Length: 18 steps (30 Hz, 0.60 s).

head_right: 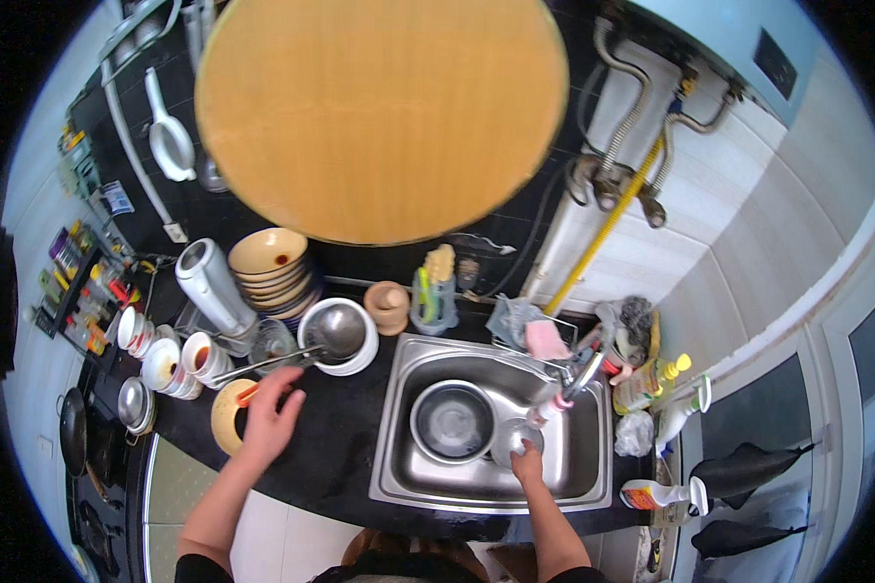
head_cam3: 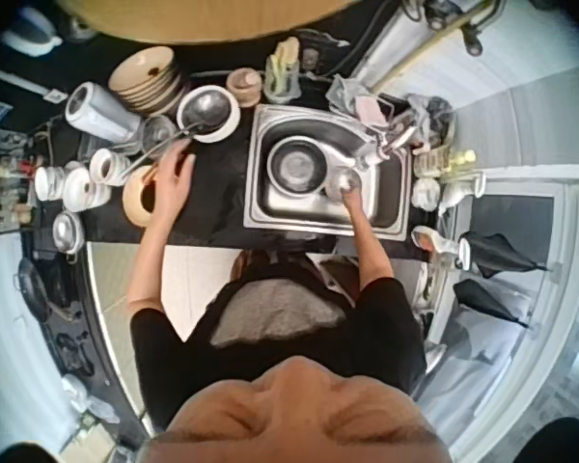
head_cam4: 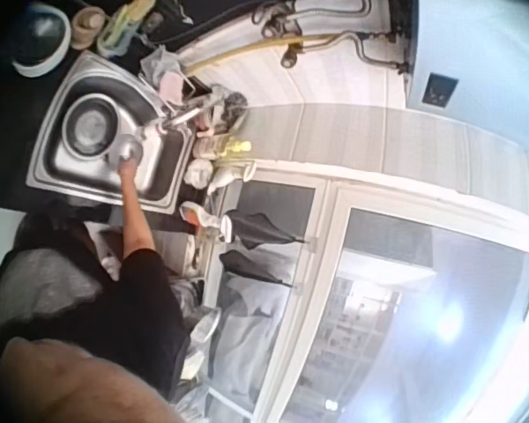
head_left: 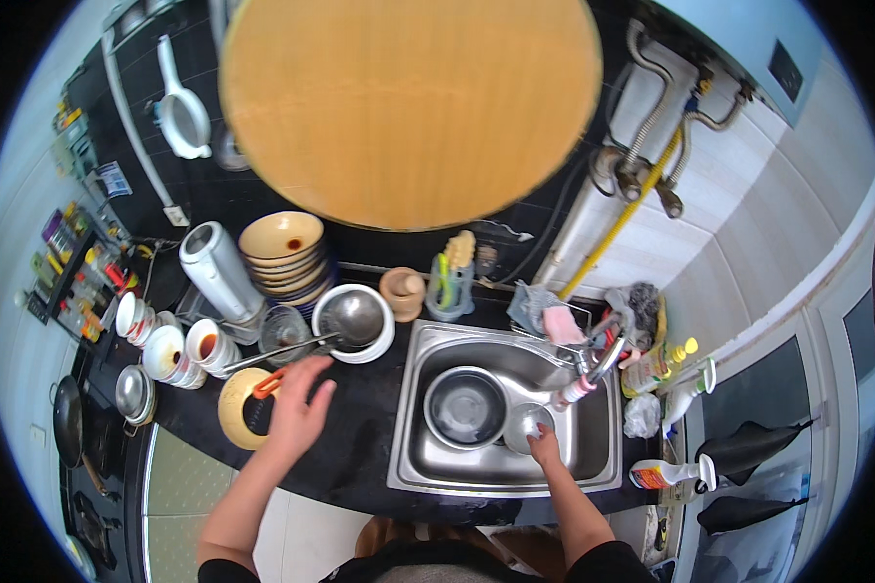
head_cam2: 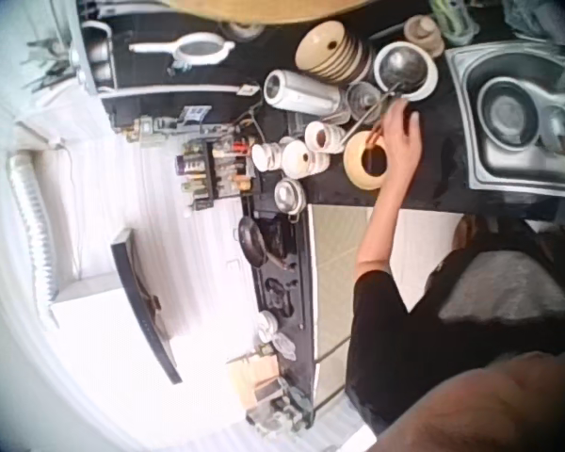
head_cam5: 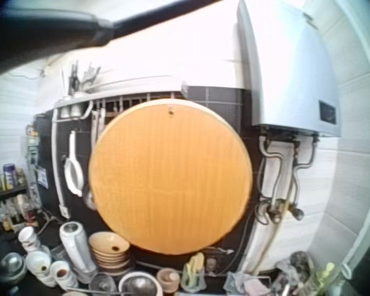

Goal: The person washes a patterned plate, a metal bowl, and a metal pot in a kitchen sink. They use a sponge and a spray bottle to clean the items under running water, rinsing them thoroughly before placing them on the counter.

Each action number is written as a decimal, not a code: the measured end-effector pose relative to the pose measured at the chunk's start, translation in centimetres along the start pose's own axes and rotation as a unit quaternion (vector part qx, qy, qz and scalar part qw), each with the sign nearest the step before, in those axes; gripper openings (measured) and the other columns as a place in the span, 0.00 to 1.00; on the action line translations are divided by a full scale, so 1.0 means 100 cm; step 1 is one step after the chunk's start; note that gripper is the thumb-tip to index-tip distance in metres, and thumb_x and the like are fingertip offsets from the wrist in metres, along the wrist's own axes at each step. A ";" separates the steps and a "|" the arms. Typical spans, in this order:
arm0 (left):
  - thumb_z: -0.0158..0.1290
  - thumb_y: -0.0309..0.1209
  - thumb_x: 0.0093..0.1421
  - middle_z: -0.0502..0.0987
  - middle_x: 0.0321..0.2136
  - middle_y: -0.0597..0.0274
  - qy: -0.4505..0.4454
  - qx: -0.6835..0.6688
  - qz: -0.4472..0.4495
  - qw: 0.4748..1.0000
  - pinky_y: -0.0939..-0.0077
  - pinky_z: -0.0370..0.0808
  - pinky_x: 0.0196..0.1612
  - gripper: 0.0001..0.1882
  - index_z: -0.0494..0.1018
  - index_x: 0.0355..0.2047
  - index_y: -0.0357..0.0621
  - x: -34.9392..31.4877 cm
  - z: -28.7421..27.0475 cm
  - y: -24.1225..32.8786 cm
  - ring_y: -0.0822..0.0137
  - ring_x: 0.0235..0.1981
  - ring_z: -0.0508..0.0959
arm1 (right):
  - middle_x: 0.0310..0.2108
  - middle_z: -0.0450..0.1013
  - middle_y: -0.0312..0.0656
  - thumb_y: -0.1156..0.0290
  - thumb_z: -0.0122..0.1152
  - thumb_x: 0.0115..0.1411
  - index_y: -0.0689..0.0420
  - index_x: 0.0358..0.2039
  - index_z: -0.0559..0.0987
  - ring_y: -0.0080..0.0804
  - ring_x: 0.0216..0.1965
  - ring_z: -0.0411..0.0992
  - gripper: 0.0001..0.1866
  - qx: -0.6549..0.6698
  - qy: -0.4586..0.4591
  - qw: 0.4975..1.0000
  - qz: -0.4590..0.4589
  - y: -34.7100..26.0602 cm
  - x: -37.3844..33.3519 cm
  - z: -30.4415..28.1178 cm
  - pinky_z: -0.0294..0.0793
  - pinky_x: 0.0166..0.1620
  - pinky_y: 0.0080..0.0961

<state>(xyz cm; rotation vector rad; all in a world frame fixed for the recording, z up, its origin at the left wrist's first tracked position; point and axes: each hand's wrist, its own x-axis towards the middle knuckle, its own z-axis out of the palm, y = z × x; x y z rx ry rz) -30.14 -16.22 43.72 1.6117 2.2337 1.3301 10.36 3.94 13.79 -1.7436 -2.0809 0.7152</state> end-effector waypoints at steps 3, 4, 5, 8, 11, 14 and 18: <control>0.51 0.23 0.51 0.71 0.40 0.53 -0.070 -0.075 -0.010 0.995 0.69 0.67 0.46 0.14 0.70 0.40 0.38 -0.013 0.079 0.005 0.56 0.42 0.71 | 0.39 0.71 0.57 0.63 0.60 0.45 0.70 0.44 0.68 0.50 0.41 0.70 0.29 0.045 -0.085 0.986 0.135 0.082 0.015 0.026 0.70 0.44 0.33; 0.51 0.23 0.51 0.71 0.40 0.53 -0.087 -0.091 -0.014 0.992 0.70 0.69 0.44 0.14 0.70 0.40 0.38 -0.019 0.103 0.005 0.56 0.41 0.72 | 0.39 0.71 0.58 0.63 0.60 0.45 0.71 0.44 0.68 0.49 0.42 0.70 0.29 0.059 -0.132 0.972 0.183 0.099 0.023 0.033 0.70 0.45 0.33; 0.51 0.22 0.51 0.71 0.39 0.53 -0.097 -0.117 -0.043 0.987 0.72 0.70 0.41 0.14 0.70 0.40 0.39 -0.027 0.123 0.007 0.58 0.40 0.73 | 0.37 0.71 0.60 0.63 0.58 0.46 0.71 0.42 0.69 0.46 0.39 0.72 0.27 0.033 -0.140 0.965 0.217 0.075 0.020 0.020 0.69 0.44 0.34; 0.50 0.19 0.51 0.71 0.40 0.57 -0.153 -0.181 -0.071 0.969 0.80 0.71 0.35 0.16 0.69 0.42 0.40 -0.040 0.175 0.015 0.70 0.35 0.73 | 0.33 0.72 0.57 0.64 0.58 0.46 0.70 0.38 0.71 0.44 0.34 0.74 0.23 0.037 -0.134 0.936 0.322 0.221 0.038 0.128 0.73 0.36 0.35; 0.49 0.19 0.52 0.70 0.40 0.56 -0.170 -0.186 -0.124 0.960 0.81 0.71 0.34 0.15 0.69 0.43 0.40 -0.062 0.206 0.020 0.70 0.32 0.73 | 0.28 0.73 0.52 0.65 0.55 0.49 0.61 0.33 0.73 0.40 0.28 0.74 0.13 0.116 -0.137 0.907 0.381 0.182 0.034 0.127 0.74 0.25 0.33; 0.49 0.21 0.53 0.70 0.40 0.54 -0.194 -0.170 -0.141 0.956 0.80 0.72 0.32 0.15 0.69 0.43 0.40 -0.075 0.229 0.012 0.69 0.30 0.74 | 0.29 0.74 0.52 0.67 0.53 0.50 0.57 0.30 0.75 0.39 0.27 0.74 0.08 0.008 -0.118 0.945 0.304 0.202 0.030 0.143 0.74 0.28 0.33; 0.49 0.22 0.53 0.71 0.37 0.52 -0.221 -0.140 -0.159 0.952 0.78 0.72 0.32 0.14 0.70 0.42 0.40 -0.080 0.236 0.023 0.65 0.29 0.75 | 0.27 0.73 0.55 0.69 0.51 0.49 0.61 0.27 0.75 0.40 0.25 0.75 0.09 -0.113 -0.051 0.973 0.195 0.128 0.030 0.064 0.75 0.29 0.31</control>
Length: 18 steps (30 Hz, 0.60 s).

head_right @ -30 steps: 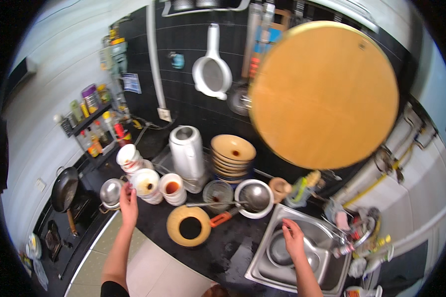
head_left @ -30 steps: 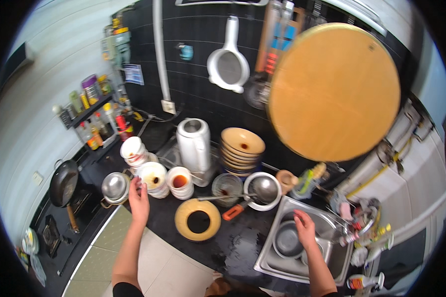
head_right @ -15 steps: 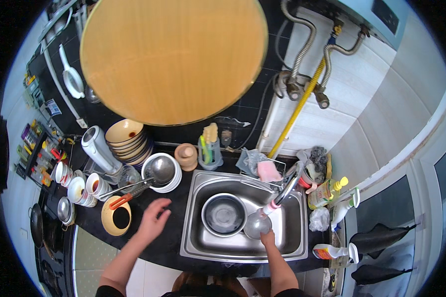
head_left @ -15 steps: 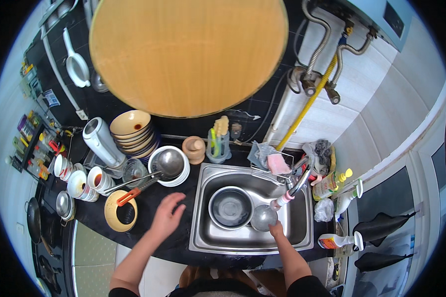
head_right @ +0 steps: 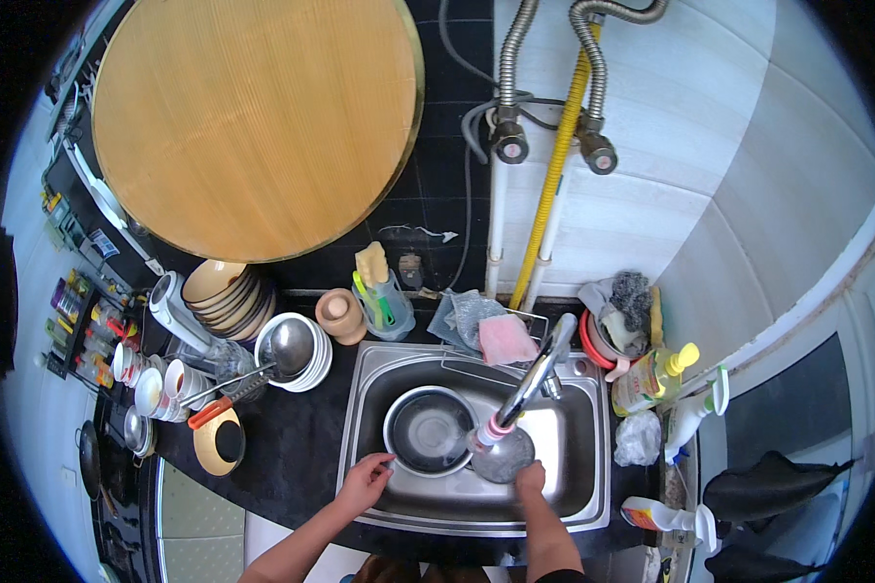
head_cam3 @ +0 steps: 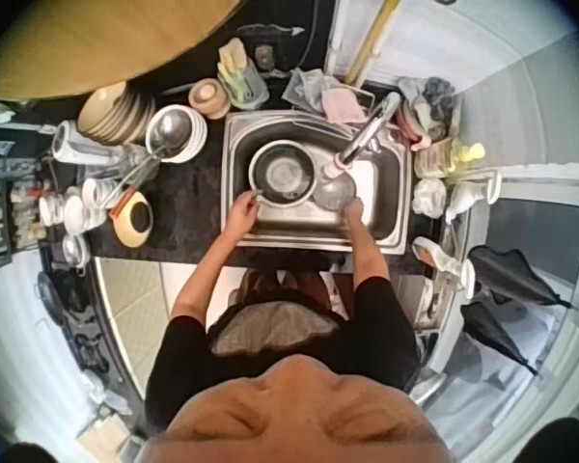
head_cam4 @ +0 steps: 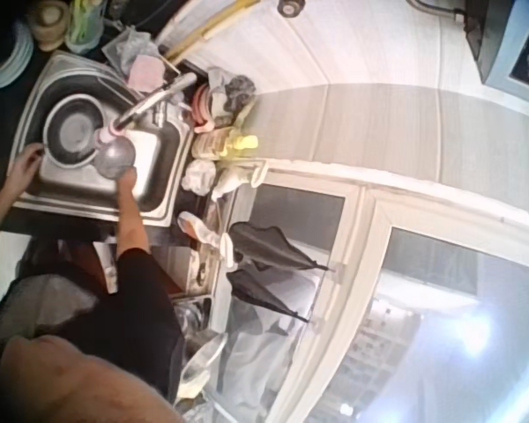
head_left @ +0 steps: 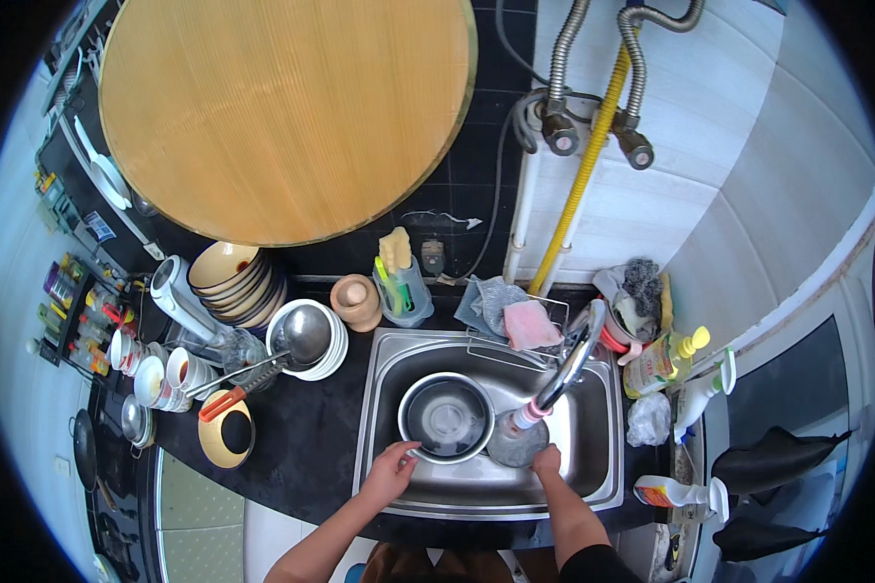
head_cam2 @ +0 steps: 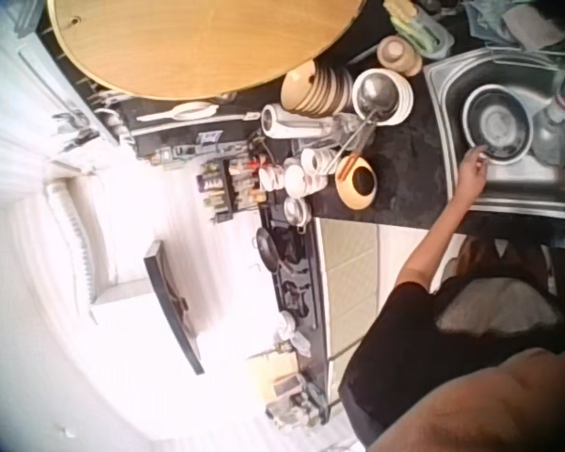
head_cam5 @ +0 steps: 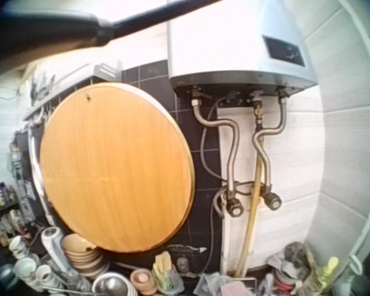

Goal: The person washes a patterned plate, a metal bowl, and a metal pot in a kitchen sink. They use a sponge and a spray bottle to clean the items under running water, rinsing them thoroughly before placing them on the counter.

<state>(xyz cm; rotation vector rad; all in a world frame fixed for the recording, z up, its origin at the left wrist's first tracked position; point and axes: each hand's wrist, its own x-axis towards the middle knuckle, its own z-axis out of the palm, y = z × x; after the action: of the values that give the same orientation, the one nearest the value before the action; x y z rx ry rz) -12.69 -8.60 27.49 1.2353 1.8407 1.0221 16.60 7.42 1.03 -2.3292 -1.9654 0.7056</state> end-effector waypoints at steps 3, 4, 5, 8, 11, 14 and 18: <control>0.50 0.23 0.53 0.72 0.35 0.52 -0.021 0.018 -0.004 1.000 0.77 0.72 0.33 0.13 0.70 0.41 0.40 0.004 0.012 -0.003 0.63 0.28 0.75 | 0.25 0.73 0.56 0.71 0.47 0.50 0.69 0.25 0.73 0.40 0.19 0.74 0.12 0.066 -0.179 0.980 0.059 -0.019 -0.009 -0.082 0.75 0.30 0.33; 0.50 0.24 0.53 0.73 0.35 0.52 -0.036 0.015 -0.004 0.999 0.76 0.72 0.33 0.13 0.70 0.41 0.40 0.005 0.017 -0.004 0.63 0.28 0.75 | 0.25 0.74 0.54 0.71 0.45 0.52 0.69 0.25 0.73 0.39 0.18 0.74 0.13 0.123 -0.266 0.948 0.127 -0.035 -0.023 -0.123 0.75 0.29 0.35; 0.50 0.24 0.53 0.73 0.35 0.52 -0.055 0.014 -0.001 0.998 0.76 0.72 0.33 0.13 0.70 0.40 0.40 0.008 0.022 -0.004 0.63 0.28 0.75 | 0.24 0.74 0.52 0.71 0.44 0.52 0.67 0.25 0.73 0.37 0.18 0.74 0.12 0.169 -0.278 0.931 0.166 -0.023 -0.021 -0.120 0.75 0.27 0.35; 0.51 0.26 0.53 0.74 0.34 0.53 -0.085 0.005 -0.006 0.996 0.75 0.72 0.33 0.12 0.71 0.39 0.39 0.014 0.038 -0.011 0.65 0.27 0.75 | 0.21 0.74 0.45 0.70 0.42 0.55 0.62 0.26 0.73 0.31 0.17 0.73 0.12 0.270 -0.355 0.864 0.232 0.006 -0.007 -0.092 0.74 0.23 0.30; 0.51 0.30 0.54 0.75 0.33 0.55 -0.130 -0.023 -0.037 0.991 0.75 0.72 0.32 0.13 0.71 0.39 0.38 0.025 0.055 -0.019 0.67 0.26 0.75 | 0.18 0.72 0.38 0.68 0.42 0.56 0.57 0.28 0.73 0.24 0.19 0.71 0.11 0.333 -0.459 0.786 0.246 0.008 -0.008 -0.093 0.73 0.21 0.21; 0.51 0.40 0.55 0.75 0.33 0.56 -0.157 -0.068 -0.124 0.977 0.74 0.73 0.30 0.19 0.70 0.42 0.39 0.036 0.069 -0.021 0.68 0.26 0.75 | 0.20 0.73 0.40 0.65 0.43 0.57 0.58 0.28 0.73 0.26 0.20 0.71 0.12 0.403 -0.475 0.755 0.207 0.004 -0.011 -0.087 0.73 0.21 0.22; 0.49 0.53 0.53 0.73 0.37 0.54 -0.176 -0.111 -0.267 0.941 0.72 0.75 0.24 0.35 0.59 0.52 0.42 0.056 0.079 -0.005 0.65 0.27 0.77 | 0.22 0.71 0.48 0.69 0.44 0.56 0.66 0.31 0.68 0.34 0.18 0.72 0.11 0.407 -0.317 0.857 -0.018 -0.050 -0.046 -0.133 0.74 0.21 0.29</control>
<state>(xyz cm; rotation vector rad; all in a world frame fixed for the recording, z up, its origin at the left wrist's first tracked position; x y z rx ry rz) -7.83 -1.60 22.84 0.6693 1.5953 0.6318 16.05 7.79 15.94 -1.6195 -1.3546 2.0072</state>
